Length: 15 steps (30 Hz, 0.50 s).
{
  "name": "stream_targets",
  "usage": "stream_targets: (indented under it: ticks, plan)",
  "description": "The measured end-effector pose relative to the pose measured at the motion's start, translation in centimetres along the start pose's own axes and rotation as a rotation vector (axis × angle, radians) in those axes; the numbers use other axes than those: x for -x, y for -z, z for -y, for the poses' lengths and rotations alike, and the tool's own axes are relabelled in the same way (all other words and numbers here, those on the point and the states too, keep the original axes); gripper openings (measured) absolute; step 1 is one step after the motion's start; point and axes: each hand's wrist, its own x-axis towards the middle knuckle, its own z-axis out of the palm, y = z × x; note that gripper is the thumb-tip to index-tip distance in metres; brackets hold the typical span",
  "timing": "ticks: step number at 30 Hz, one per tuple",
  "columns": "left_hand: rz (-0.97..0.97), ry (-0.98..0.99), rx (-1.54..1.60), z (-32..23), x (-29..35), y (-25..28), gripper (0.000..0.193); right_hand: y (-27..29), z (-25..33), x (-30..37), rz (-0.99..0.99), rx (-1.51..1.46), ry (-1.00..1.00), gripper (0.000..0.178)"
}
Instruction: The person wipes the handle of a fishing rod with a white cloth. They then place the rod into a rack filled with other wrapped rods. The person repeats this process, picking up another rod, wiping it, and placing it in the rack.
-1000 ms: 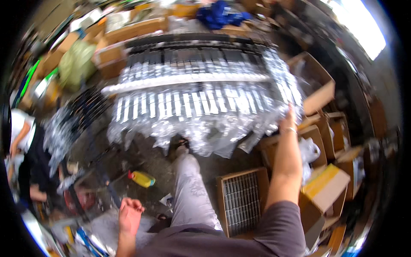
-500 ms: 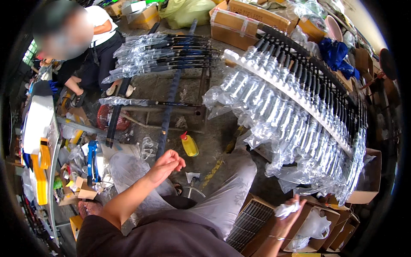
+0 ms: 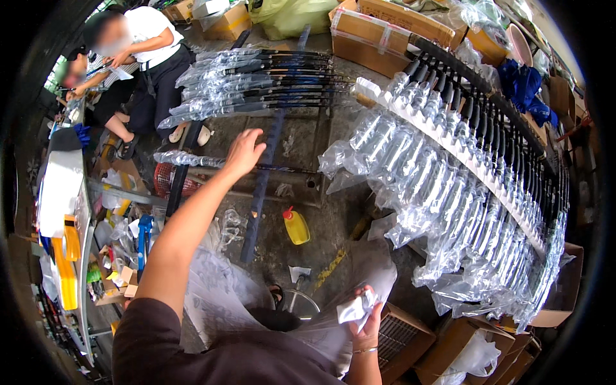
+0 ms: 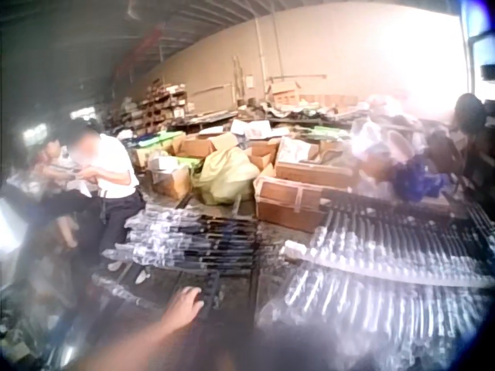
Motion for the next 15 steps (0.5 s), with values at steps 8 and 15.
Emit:
stream_targets:
  ticks: [8,15]
  plan:
    - [0.124,-0.047,-0.410,0.2,-11.6,-5.0,0.033,1.4,0.5,-0.3,0.075,-0.173,-0.086,0.058]
    - [0.120,0.016,-0.597,1.8,-13.4,-7.3,0.021,0.5,0.8,-1.0,0.091,-0.233,-0.111,0.057]
